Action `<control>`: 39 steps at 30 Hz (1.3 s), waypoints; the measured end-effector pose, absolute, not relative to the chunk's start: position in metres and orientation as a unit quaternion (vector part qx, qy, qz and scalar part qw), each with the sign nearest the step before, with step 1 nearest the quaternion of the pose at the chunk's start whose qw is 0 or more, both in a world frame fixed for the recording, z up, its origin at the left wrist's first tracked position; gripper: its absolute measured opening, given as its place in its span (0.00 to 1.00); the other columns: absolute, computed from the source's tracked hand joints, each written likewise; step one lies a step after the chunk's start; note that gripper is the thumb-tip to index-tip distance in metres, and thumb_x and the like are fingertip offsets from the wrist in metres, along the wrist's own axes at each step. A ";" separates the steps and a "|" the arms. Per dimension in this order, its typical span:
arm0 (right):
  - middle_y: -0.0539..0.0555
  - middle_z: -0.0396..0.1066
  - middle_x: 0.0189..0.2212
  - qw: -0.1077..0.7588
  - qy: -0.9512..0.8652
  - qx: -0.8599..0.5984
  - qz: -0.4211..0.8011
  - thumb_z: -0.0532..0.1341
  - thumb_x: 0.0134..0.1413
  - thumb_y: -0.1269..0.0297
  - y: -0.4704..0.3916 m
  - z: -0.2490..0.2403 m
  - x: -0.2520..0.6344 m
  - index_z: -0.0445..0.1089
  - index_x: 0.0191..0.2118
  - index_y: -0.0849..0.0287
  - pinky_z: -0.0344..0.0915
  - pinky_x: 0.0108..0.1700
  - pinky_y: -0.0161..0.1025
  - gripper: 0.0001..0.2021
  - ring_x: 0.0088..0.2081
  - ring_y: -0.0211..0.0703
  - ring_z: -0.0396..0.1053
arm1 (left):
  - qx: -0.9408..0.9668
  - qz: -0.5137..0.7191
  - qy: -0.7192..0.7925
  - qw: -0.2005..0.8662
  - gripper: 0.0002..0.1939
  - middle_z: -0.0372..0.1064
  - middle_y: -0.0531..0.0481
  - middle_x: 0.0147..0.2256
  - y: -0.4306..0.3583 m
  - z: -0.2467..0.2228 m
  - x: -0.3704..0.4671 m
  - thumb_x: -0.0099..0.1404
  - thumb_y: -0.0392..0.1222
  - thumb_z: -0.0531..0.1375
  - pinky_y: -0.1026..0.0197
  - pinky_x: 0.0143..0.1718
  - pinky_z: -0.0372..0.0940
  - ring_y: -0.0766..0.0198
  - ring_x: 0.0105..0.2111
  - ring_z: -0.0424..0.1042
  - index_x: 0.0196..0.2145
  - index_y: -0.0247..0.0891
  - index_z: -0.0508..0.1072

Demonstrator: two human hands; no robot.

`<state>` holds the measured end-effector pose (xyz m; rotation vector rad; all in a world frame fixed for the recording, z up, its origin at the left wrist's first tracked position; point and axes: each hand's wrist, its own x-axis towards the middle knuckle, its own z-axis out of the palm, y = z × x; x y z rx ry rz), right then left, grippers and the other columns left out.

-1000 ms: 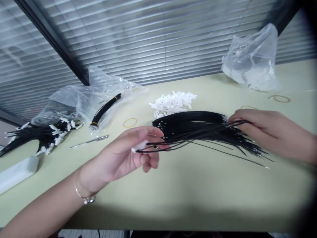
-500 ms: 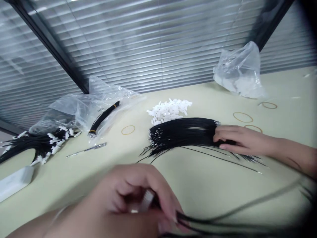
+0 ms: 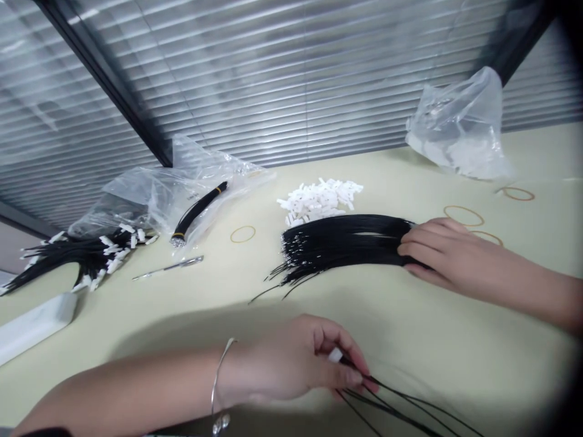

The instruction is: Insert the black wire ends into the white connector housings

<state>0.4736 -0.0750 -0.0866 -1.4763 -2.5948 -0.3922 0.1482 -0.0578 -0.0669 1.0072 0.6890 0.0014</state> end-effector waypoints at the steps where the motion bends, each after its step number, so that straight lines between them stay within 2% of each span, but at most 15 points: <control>1: 0.61 0.75 0.40 0.050 -0.859 -0.493 -0.130 0.55 0.66 0.65 -0.071 -0.085 0.475 0.75 0.40 0.56 0.60 0.50 0.53 0.11 0.44 0.55 0.70 | 0.462 0.002 0.336 0.821 0.06 0.75 0.51 0.32 -0.057 -0.067 0.146 0.59 0.41 0.67 0.64 0.32 0.62 0.68 0.31 0.70 0.31 0.37 0.75; 3: 0.60 0.75 0.37 0.029 -0.869 -0.478 -0.129 0.54 0.66 0.64 -0.065 -0.076 0.472 0.75 0.38 0.57 0.60 0.48 0.53 0.12 0.42 0.55 0.70 | 0.438 0.001 0.353 0.826 0.07 0.76 0.49 0.33 -0.055 -0.066 0.143 0.61 0.42 0.66 0.64 0.29 0.62 0.67 0.30 0.71 0.34 0.37 0.75; 5: 0.58 0.74 0.35 0.024 -0.882 -0.457 -0.113 0.53 0.66 0.63 -0.061 -0.061 0.462 0.74 0.37 0.57 0.60 0.45 0.53 0.13 0.39 0.53 0.70 | 0.409 0.008 0.357 0.840 0.08 0.77 0.46 0.36 -0.052 -0.066 0.142 0.62 0.43 0.66 0.64 0.30 0.64 0.66 0.31 0.73 0.36 0.36 0.76; 10: 0.58 0.75 0.35 0.032 -0.886 -0.461 -0.027 0.48 0.68 0.64 -0.027 -0.032 0.414 0.75 0.38 0.58 0.62 0.40 0.49 0.17 0.36 0.51 0.70 | 0.306 0.078 0.312 0.896 0.12 0.76 0.41 0.39 -0.048 -0.068 0.143 0.59 0.36 0.68 0.56 0.50 0.67 0.60 0.42 0.76 0.40 0.31 0.77; 13: 0.57 0.76 0.37 0.026 -0.876 -0.482 0.006 0.49 0.64 0.65 0.010 -0.034 0.385 0.75 0.39 0.58 0.62 0.38 0.45 0.16 0.38 0.50 0.72 | 0.283 0.145 0.298 0.900 0.15 0.75 0.41 0.42 -0.049 -0.072 0.144 0.57 0.33 0.70 0.53 0.55 0.65 0.60 0.44 0.76 0.43 0.31 0.76; 16: 0.54 0.77 0.37 0.019 -0.864 -0.501 0.043 0.52 0.60 0.68 0.038 -0.042 0.365 0.76 0.36 0.57 0.62 0.36 0.41 0.13 0.38 0.47 0.73 | 0.283 0.163 0.289 0.900 0.16 0.75 0.42 0.44 -0.051 -0.077 0.145 0.57 0.33 0.70 0.51 0.55 0.66 0.60 0.43 0.77 0.43 0.33 0.75; 20: 0.54 0.76 0.34 0.028 -0.852 -0.521 0.055 0.53 0.59 0.66 0.048 -0.049 0.354 0.74 0.34 0.58 0.61 0.33 0.40 0.11 0.35 0.45 0.71 | 0.305 0.124 0.293 0.897 0.11 0.74 0.44 0.39 -0.053 -0.084 0.147 0.57 0.30 0.67 0.49 0.54 0.67 0.61 0.40 0.77 0.39 0.32 0.75; 24: 0.58 0.76 0.39 0.037 -0.847 -0.528 0.058 0.56 0.59 0.61 0.049 -0.054 0.357 0.74 0.38 0.59 0.64 0.37 0.43 0.11 0.39 0.49 0.72 | 0.321 0.112 0.295 0.893 0.07 0.72 0.46 0.39 -0.051 -0.088 0.149 0.58 0.28 0.65 0.49 0.55 0.66 0.63 0.40 0.76 0.36 0.32 0.76; 28: 0.57 0.77 0.40 0.034 -0.856 -0.506 0.099 0.55 0.62 0.57 0.053 -0.056 0.363 0.77 0.41 0.58 0.66 0.40 0.43 0.16 0.40 0.49 0.73 | 0.318 0.100 0.282 0.900 0.08 0.73 0.45 0.38 -0.049 -0.090 0.148 0.57 0.31 0.67 0.49 0.55 0.66 0.62 0.40 0.76 0.36 0.32 0.75; 31: 0.55 0.78 0.40 0.033 -0.865 -0.485 0.125 0.53 0.62 0.58 0.053 -0.052 0.368 0.79 0.41 0.56 0.67 0.42 0.43 0.17 0.40 0.47 0.74 | 0.314 0.094 0.272 0.905 0.10 0.73 0.45 0.38 -0.048 -0.090 0.147 0.56 0.33 0.69 0.48 0.55 0.66 0.62 0.41 0.75 0.36 0.32 0.75; 37: 0.54 0.78 0.41 0.022 -0.882 -0.449 0.141 0.56 0.54 0.68 0.057 -0.043 0.365 0.80 0.42 0.55 0.68 0.43 0.41 0.16 0.39 0.45 0.74 | 0.319 0.086 0.268 0.905 0.08 0.72 0.45 0.37 -0.047 -0.089 0.148 0.57 0.31 0.66 0.48 0.54 0.65 0.62 0.40 0.75 0.36 0.31 0.74; 39: 0.56 0.78 0.42 0.038 -0.879 -0.459 0.122 0.55 0.56 0.67 0.063 -0.044 0.358 0.79 0.44 0.57 0.67 0.43 0.42 0.17 0.41 0.48 0.74 | 0.321 0.080 0.263 0.906 0.07 0.72 0.45 0.38 -0.046 -0.089 0.148 0.58 0.30 0.65 0.48 0.54 0.65 0.62 0.40 0.75 0.36 0.31 0.74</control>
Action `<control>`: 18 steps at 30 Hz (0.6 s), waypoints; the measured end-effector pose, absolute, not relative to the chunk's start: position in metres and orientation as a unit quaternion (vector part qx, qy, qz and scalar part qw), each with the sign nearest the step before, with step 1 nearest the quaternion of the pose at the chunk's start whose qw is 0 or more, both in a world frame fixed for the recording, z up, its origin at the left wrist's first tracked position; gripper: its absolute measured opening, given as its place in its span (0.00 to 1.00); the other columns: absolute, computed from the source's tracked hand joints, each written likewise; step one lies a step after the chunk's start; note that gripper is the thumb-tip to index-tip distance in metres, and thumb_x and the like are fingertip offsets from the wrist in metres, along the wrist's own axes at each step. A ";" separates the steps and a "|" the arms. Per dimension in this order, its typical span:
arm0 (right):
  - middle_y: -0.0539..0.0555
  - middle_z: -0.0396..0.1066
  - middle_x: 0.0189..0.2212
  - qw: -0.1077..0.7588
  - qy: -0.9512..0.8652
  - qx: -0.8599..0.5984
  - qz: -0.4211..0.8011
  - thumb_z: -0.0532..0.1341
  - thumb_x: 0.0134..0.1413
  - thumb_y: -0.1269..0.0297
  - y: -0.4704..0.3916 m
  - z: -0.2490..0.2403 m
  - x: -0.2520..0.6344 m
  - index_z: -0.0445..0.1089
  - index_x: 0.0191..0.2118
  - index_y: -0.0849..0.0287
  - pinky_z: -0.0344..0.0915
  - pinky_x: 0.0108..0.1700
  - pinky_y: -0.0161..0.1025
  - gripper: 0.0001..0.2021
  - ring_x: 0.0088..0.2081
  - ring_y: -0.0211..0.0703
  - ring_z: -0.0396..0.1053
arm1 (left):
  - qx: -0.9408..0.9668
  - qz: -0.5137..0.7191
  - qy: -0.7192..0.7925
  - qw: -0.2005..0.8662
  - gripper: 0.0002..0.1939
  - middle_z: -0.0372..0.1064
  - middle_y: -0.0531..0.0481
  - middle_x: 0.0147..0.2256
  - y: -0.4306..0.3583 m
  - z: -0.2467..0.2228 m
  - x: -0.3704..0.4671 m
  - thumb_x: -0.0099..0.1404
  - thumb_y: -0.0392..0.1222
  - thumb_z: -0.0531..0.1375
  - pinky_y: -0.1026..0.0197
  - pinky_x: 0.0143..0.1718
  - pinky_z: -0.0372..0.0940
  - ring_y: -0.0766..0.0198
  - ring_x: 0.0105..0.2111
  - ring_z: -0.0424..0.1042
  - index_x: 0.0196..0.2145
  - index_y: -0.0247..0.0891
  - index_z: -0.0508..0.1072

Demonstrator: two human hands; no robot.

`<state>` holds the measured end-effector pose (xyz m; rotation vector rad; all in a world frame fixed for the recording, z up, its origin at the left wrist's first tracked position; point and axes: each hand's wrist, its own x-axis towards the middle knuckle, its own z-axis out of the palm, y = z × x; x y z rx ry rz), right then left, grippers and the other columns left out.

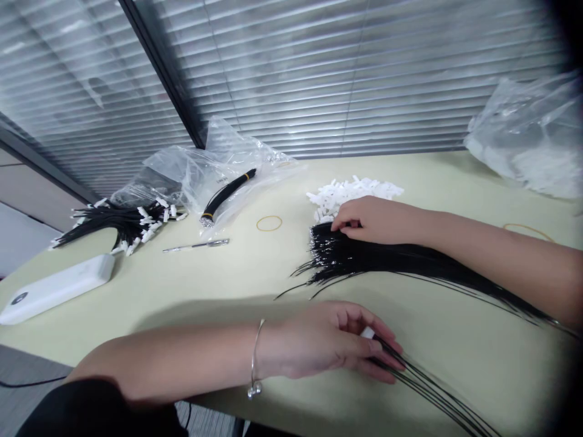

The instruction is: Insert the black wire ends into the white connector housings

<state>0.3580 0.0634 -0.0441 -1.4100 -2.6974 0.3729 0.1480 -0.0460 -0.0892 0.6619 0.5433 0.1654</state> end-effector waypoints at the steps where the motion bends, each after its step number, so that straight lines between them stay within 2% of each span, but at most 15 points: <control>1: 0.57 0.78 0.43 0.047 -0.876 -0.466 0.112 0.55 0.57 0.66 0.068 -0.046 0.354 0.79 0.45 0.58 0.66 0.44 0.43 0.17 0.42 0.48 0.73 | 0.321 0.078 0.262 0.907 0.07 0.72 0.45 0.38 -0.046 -0.089 0.148 0.58 0.30 0.65 0.48 0.54 0.65 0.62 0.40 0.75 0.36 0.31 0.74; 4: 0.57 0.77 0.43 0.056 -0.873 -0.474 0.098 0.56 0.59 0.64 0.082 -0.052 0.340 0.79 0.43 0.57 0.65 0.44 0.43 0.14 0.43 0.49 0.73 | 0.321 0.077 0.261 0.907 0.05 0.72 0.45 0.38 -0.045 -0.090 0.149 0.58 0.31 0.64 0.47 0.55 0.64 0.63 0.40 0.75 0.34 0.31 0.74; 9: 0.55 0.78 0.37 0.043 -0.870 -0.480 0.103 0.63 0.54 0.64 0.093 -0.060 0.327 0.80 0.36 0.56 0.63 0.40 0.43 0.07 0.40 0.50 0.73 | 0.323 0.074 0.261 0.907 0.03 0.72 0.46 0.38 -0.046 -0.092 0.150 0.60 0.29 0.62 0.47 0.55 0.64 0.64 0.40 0.75 0.33 0.32 0.74; 14: 0.54 0.79 0.38 0.071 -0.855 -0.499 0.122 0.63 0.55 0.67 0.088 -0.062 0.324 0.81 0.34 0.55 0.65 0.45 0.43 0.07 0.42 0.49 0.73 | 0.324 0.068 0.257 0.908 0.04 0.72 0.47 0.39 -0.046 -0.093 0.150 0.60 0.29 0.61 0.48 0.55 0.65 0.64 0.40 0.75 0.33 0.32 0.74; 18: 0.51 0.80 0.36 0.117 -0.823 -0.535 0.152 0.63 0.55 0.67 0.083 -0.065 0.326 0.80 0.34 0.54 0.67 0.41 0.41 0.07 0.38 0.45 0.74 | 0.333 0.068 0.260 0.904 0.04 0.72 0.47 0.38 -0.046 -0.093 0.151 0.60 0.29 0.61 0.50 0.53 0.67 0.64 0.40 0.75 0.32 0.33 0.75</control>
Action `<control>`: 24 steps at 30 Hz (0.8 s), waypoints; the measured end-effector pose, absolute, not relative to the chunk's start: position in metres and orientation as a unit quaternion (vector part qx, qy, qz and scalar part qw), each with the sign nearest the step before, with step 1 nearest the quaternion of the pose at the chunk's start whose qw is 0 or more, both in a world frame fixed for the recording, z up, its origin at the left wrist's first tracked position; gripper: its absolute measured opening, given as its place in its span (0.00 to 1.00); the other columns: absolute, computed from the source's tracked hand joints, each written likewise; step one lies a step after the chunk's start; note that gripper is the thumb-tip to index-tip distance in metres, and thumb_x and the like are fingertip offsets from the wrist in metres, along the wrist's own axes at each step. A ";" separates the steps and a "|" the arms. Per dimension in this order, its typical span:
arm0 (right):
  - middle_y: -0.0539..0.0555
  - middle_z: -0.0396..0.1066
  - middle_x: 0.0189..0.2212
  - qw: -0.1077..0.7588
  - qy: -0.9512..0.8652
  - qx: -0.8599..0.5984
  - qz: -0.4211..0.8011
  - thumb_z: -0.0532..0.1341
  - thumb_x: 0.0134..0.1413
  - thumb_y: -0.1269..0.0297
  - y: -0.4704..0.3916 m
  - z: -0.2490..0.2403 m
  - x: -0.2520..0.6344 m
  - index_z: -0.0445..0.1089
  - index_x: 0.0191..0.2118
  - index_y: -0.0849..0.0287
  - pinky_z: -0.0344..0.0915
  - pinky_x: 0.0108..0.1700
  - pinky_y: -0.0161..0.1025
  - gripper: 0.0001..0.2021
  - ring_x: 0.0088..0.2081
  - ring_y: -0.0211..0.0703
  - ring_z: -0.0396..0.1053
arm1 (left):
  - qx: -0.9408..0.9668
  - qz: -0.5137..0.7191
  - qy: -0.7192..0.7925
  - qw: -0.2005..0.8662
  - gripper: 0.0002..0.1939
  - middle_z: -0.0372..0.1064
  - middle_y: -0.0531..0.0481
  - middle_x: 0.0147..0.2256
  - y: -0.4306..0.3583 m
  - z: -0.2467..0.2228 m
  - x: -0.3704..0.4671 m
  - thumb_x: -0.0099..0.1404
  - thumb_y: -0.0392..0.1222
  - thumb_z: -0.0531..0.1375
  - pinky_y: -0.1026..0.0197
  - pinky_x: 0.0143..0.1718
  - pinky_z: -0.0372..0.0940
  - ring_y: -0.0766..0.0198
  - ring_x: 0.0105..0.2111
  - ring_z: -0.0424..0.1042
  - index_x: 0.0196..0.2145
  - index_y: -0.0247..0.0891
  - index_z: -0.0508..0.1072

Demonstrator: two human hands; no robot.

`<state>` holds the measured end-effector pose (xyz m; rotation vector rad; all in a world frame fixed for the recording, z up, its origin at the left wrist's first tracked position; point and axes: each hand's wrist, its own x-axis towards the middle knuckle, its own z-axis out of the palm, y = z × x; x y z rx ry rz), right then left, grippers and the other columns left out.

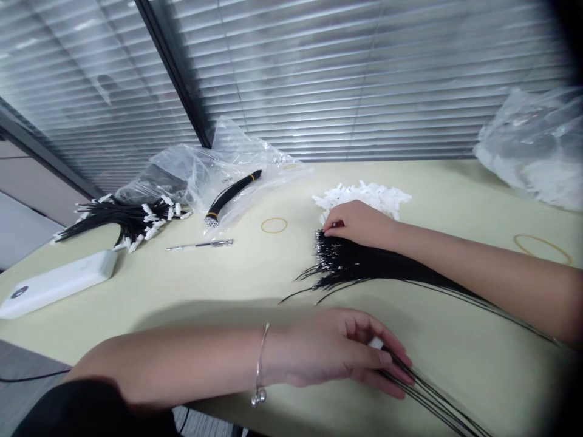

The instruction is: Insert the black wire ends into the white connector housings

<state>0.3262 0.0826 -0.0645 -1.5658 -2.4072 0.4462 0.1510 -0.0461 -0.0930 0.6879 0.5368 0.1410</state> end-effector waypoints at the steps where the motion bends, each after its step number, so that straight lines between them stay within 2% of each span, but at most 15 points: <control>1: 0.51 0.80 0.35 0.129 -0.813 -0.544 0.161 0.63 0.55 0.66 0.081 -0.065 0.327 0.80 0.34 0.54 0.67 0.40 0.40 0.07 0.37 0.44 0.75 | 0.342 0.061 0.262 0.900 0.04 0.72 0.48 0.37 -0.046 -0.093 0.151 0.61 0.29 0.60 0.52 0.51 0.67 0.65 0.39 0.75 0.33 0.33 0.75; 5: 0.50 0.79 0.33 0.168 -0.781 -0.571 0.190 0.63 0.55 0.62 0.075 -0.066 0.330 0.80 0.34 0.55 0.67 0.37 0.40 0.07 0.33 0.43 0.74 | 0.417 -0.010 0.276 0.866 0.08 0.71 0.50 0.36 -0.040 -0.092 0.147 0.66 0.30 0.55 0.62 0.40 0.69 0.69 0.34 0.74 0.36 0.35 0.74; 8: 0.50 0.79 0.32 0.180 -0.765 -0.580 0.213 0.63 0.56 0.60 0.071 -0.064 0.330 0.79 0.33 0.55 0.67 0.37 0.39 0.08 0.33 0.42 0.74 | 0.525 -0.069 0.280 0.801 0.10 0.72 0.49 0.37 -0.032 -0.079 0.138 0.68 0.32 0.53 0.63 0.35 0.69 0.68 0.31 0.73 0.42 0.36 0.74; 10: 0.50 0.79 0.32 0.184 -0.757 -0.584 0.227 0.62 0.57 0.59 0.069 -0.063 0.331 0.78 0.33 0.55 0.66 0.37 0.39 0.09 0.33 0.42 0.74 | 0.628 -0.100 0.267 0.724 0.14 0.74 0.45 0.41 -0.027 -0.064 0.130 0.70 0.35 0.51 0.61 0.35 0.69 0.64 0.33 0.75 0.47 0.36 0.74; 13: 0.50 0.79 0.32 0.193 -0.747 -0.589 0.239 0.62 0.56 0.58 0.069 -0.062 0.333 0.78 0.33 0.54 0.66 0.37 0.39 0.08 0.34 0.42 0.74 | 0.815 -0.104 0.213 0.528 0.18 0.77 0.43 0.46 -0.025 -0.038 0.121 0.72 0.37 0.50 0.56 0.45 0.67 0.57 0.43 0.76 0.52 0.38 0.75; 16: 0.50 0.79 0.33 0.203 -0.744 -0.590 0.240 0.63 0.55 0.59 0.069 -0.063 0.335 0.77 0.33 0.54 0.67 0.37 0.40 0.07 0.34 0.43 0.74 | 0.869 -0.112 0.225 0.426 0.20 0.77 0.44 0.47 -0.026 -0.025 0.118 0.73 0.38 0.48 0.56 0.46 0.65 0.53 0.48 0.75 0.55 0.41 0.74; 20: 0.50 0.78 0.33 0.215 -0.755 -0.578 0.224 0.61 0.54 0.60 0.066 -0.066 0.335 0.76 0.33 0.54 0.67 0.38 0.40 0.07 0.35 0.43 0.74 | 0.860 -0.100 0.233 0.444 0.18 0.78 0.47 0.48 -0.025 -0.028 0.120 0.73 0.37 0.49 0.58 0.46 0.65 0.57 0.47 0.76 0.54 0.41 0.74; 24: 0.52 0.78 0.37 0.235 -0.774 -0.559 0.185 0.58 0.55 0.60 0.062 -0.067 0.335 0.73 0.33 0.55 0.66 0.43 0.43 0.07 0.39 0.46 0.73 | 0.806 -0.038 0.263 0.530 0.13 0.78 0.47 0.42 -0.020 -0.039 0.123 0.71 0.39 0.55 0.62 0.40 0.66 0.61 0.38 0.77 0.48 0.39 0.77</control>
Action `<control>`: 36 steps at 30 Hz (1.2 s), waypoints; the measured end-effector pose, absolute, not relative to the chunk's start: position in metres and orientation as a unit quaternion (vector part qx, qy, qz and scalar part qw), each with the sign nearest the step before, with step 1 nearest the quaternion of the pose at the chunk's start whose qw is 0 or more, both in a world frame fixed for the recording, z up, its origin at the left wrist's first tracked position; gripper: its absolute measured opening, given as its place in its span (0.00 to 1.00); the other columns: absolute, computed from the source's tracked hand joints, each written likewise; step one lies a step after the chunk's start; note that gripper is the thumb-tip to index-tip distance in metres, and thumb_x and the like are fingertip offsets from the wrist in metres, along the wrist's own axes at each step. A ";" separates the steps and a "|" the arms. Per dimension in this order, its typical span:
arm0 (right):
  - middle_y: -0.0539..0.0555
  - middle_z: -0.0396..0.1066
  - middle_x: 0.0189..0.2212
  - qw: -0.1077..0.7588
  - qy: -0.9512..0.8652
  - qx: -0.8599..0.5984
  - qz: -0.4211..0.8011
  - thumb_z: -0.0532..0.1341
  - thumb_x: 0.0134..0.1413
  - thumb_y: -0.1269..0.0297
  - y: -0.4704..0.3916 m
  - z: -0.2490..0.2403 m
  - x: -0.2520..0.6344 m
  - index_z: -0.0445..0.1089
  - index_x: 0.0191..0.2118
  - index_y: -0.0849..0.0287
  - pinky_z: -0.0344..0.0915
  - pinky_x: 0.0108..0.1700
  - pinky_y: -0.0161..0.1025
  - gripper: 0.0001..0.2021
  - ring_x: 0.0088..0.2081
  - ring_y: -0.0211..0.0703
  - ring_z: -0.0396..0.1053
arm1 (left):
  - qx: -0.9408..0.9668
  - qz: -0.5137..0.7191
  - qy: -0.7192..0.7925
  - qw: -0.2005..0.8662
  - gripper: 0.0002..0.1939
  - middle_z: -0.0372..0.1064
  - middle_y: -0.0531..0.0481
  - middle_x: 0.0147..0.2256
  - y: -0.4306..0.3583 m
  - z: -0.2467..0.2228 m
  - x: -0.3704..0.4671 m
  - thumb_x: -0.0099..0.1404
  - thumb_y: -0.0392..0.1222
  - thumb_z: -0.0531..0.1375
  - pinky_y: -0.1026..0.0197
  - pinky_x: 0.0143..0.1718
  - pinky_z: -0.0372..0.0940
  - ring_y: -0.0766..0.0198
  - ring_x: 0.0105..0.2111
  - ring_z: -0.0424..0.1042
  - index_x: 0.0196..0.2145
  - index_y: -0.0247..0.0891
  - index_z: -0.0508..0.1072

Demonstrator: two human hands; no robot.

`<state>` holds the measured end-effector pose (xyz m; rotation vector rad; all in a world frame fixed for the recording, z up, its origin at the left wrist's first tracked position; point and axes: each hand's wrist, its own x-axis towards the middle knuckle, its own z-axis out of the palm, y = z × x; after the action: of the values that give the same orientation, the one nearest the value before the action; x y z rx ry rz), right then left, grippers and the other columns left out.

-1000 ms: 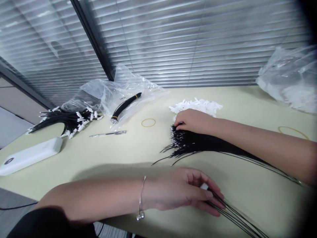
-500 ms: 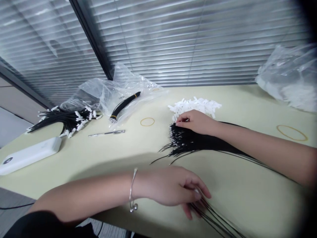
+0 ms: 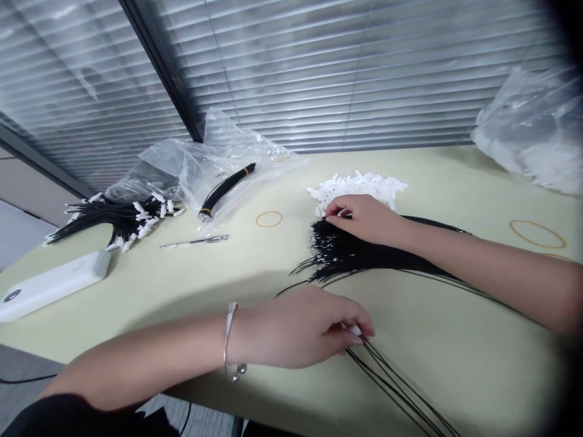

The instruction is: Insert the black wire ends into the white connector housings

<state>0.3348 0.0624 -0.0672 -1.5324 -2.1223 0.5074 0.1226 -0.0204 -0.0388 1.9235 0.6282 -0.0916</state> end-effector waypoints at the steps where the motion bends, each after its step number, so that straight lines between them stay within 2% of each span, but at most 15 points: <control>1: 0.53 0.77 0.38 0.241 -0.778 -0.553 0.174 0.58 0.55 0.61 0.062 -0.068 0.335 0.72 0.34 0.55 0.66 0.44 0.44 0.07 0.40 0.47 0.73 | 0.777 -0.024 0.276 0.565 0.12 0.78 0.46 0.41 -0.019 -0.042 0.123 0.70 0.40 0.56 0.62 0.39 0.67 0.62 0.37 0.77 0.47 0.38 0.77; 4: 0.54 0.76 0.38 0.253 -0.788 -0.538 0.158 0.57 0.55 0.61 0.061 -0.069 0.336 0.71 0.34 0.55 0.65 0.45 0.44 0.07 0.41 0.48 0.72 | 0.683 0.015 0.307 0.663 0.09 0.77 0.47 0.38 -0.016 -0.052 0.125 0.67 0.41 0.60 0.62 0.38 0.68 0.64 0.34 0.77 0.43 0.38 0.76; 10: 0.52 0.77 0.35 0.269 -0.777 -0.537 0.190 0.56 0.58 0.57 0.059 -0.069 0.339 0.73 0.36 0.55 0.66 0.41 0.41 0.11 0.37 0.44 0.73 | 0.546 0.063 0.323 0.770 0.06 0.74 0.52 0.34 -0.011 -0.071 0.133 0.63 0.36 0.65 0.62 0.39 0.68 0.71 0.28 0.75 0.38 0.35 0.74; 15: 0.51 0.78 0.37 0.282 -0.761 -0.544 0.213 0.58 0.57 0.57 0.056 -0.069 0.337 0.75 0.36 0.55 0.67 0.43 0.42 0.10 0.38 0.44 0.74 | 0.494 0.080 0.324 0.803 0.07 0.74 0.53 0.31 -0.008 -0.079 0.135 0.60 0.34 0.68 0.60 0.40 0.69 0.69 0.28 0.77 0.36 0.34 0.74; 21: 0.52 0.77 0.34 0.283 -0.753 -0.554 0.214 0.59 0.56 0.58 0.056 -0.057 0.332 0.73 0.33 0.56 0.66 0.40 0.42 0.09 0.36 0.45 0.73 | 0.435 0.091 0.339 0.829 0.18 0.75 0.53 0.29 -0.006 -0.086 0.136 0.51 0.36 0.74 0.55 0.45 0.70 0.65 0.30 0.78 0.39 0.33 0.76; 23: 0.53 0.77 0.35 0.298 -0.747 -0.558 0.205 0.58 0.57 0.58 0.044 -0.042 0.333 0.72 0.34 0.56 0.65 0.41 0.42 0.09 0.37 0.46 0.72 | 0.415 0.128 0.345 0.832 0.18 0.76 0.52 0.30 -0.006 -0.087 0.137 0.48 0.37 0.75 0.55 0.47 0.70 0.66 0.30 0.78 0.36 0.32 0.77; 26: 0.52 0.76 0.32 0.314 -0.762 -0.533 0.191 0.57 0.59 0.56 0.003 -0.020 0.338 0.71 0.34 0.55 0.63 0.34 0.42 0.10 0.32 0.45 0.72 | 0.389 0.221 0.352 0.822 0.14 0.75 0.52 0.31 -0.006 -0.088 0.138 0.50 0.36 0.74 0.55 0.50 0.70 0.68 0.32 0.76 0.34 0.32 0.77; 28: 0.49 0.72 0.23 0.245 -0.799 -0.509 0.206 0.57 0.61 0.56 -0.035 -0.017 0.341 0.70 0.30 0.52 0.57 0.26 0.41 0.11 0.23 0.41 0.65 | 0.375 0.263 0.356 0.815 0.14 0.75 0.53 0.30 -0.006 -0.087 0.139 0.52 0.35 0.74 0.54 0.51 0.70 0.68 0.32 0.77 0.35 0.32 0.77; 31: 0.49 0.73 0.24 0.154 -0.809 -0.504 0.260 0.54 0.63 0.57 -0.079 -0.033 0.344 0.70 0.29 0.50 0.57 0.25 0.40 0.13 0.23 0.41 0.67 | 0.373 0.276 0.361 0.809 0.15 0.75 0.52 0.29 -0.006 -0.086 0.140 0.52 0.35 0.73 0.52 0.48 0.72 0.65 0.31 0.77 0.37 0.32 0.77; 33: 0.50 0.74 0.25 0.130 -0.795 -0.524 0.275 0.52 0.63 0.57 -0.088 -0.050 0.344 0.71 0.31 0.51 0.57 0.26 0.40 0.13 0.25 0.43 0.69 | 0.384 0.269 0.363 0.805 0.15 0.76 0.51 0.29 -0.007 -0.086 0.141 0.52 0.36 0.74 0.53 0.47 0.72 0.65 0.30 0.77 0.37 0.32 0.78; 36: 0.50 0.72 0.23 0.134 -0.768 -0.554 0.291 0.54 0.59 0.59 -0.079 -0.066 0.345 0.69 0.28 0.53 0.56 0.26 0.39 0.12 0.25 0.42 0.66 | 0.392 0.253 0.366 0.805 0.15 0.77 0.51 0.30 -0.007 -0.087 0.141 0.51 0.37 0.74 0.53 0.47 0.72 0.66 0.30 0.77 0.37 0.32 0.79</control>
<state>0.3449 -0.0789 -0.0663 -1.6067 -2.2269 0.8435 0.1407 -0.0069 -0.0868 0.8403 0.7833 0.5419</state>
